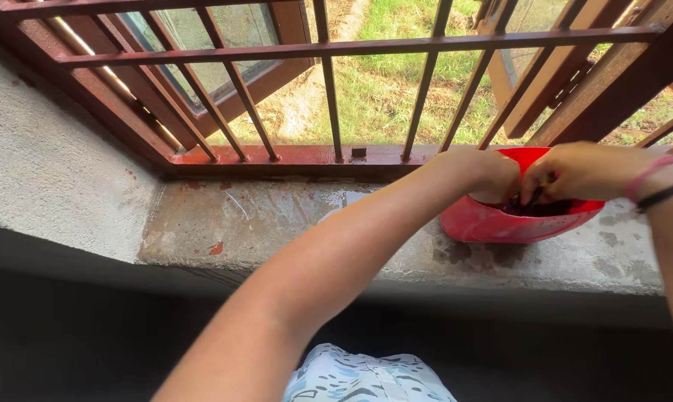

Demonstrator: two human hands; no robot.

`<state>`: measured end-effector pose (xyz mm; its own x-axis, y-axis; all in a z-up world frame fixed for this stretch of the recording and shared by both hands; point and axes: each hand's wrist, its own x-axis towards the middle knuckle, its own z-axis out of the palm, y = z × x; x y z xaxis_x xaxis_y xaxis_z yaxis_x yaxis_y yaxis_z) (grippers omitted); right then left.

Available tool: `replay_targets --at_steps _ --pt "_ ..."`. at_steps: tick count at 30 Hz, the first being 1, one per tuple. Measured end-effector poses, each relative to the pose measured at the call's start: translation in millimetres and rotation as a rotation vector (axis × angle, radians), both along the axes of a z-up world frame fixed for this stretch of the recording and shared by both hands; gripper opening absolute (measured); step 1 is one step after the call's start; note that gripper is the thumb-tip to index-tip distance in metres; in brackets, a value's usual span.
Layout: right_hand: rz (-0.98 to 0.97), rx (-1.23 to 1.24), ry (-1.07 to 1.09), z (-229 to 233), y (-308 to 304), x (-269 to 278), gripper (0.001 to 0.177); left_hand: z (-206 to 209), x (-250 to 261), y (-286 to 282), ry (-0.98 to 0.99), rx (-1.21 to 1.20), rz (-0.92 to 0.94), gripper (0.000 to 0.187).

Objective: The person scrubs a concrete window sill using a sponge and water from a red bucket. They repeatedly dip the sponge into the bucket, wring it out, and wipe the sill surface and the base of the metal window grille.

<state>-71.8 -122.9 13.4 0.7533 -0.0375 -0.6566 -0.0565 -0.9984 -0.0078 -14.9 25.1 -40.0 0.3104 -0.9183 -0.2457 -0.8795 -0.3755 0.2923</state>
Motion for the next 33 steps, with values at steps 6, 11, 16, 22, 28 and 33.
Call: replay_targets --at_steps 6,11,16,22,28,33 --pt "0.044 -0.007 0.042 -91 -30 29 0.033 -49 9 -38 -0.073 0.071 0.081 0.033" --pt "0.102 0.024 -0.103 -76 -20 10 0.037 -61 18 -39 0.000 -0.034 0.074 0.031" --pt "-0.209 -0.013 -0.255 22 6 -30 0.029 -37 21 -18 0.238 -0.195 0.098 0.048" --pt "-0.115 0.677 -0.845 43 -48 -32 0.041 -24 7 -12 0.695 -0.480 0.224 0.053" --pt "-0.281 0.743 -0.946 23 -77 -38 0.054 -32 16 -16 0.834 -0.593 0.341 0.029" --pt "-0.076 0.263 -0.689 -3 -57 -37 0.039 -60 8 -32 0.124 -0.603 0.305 0.035"
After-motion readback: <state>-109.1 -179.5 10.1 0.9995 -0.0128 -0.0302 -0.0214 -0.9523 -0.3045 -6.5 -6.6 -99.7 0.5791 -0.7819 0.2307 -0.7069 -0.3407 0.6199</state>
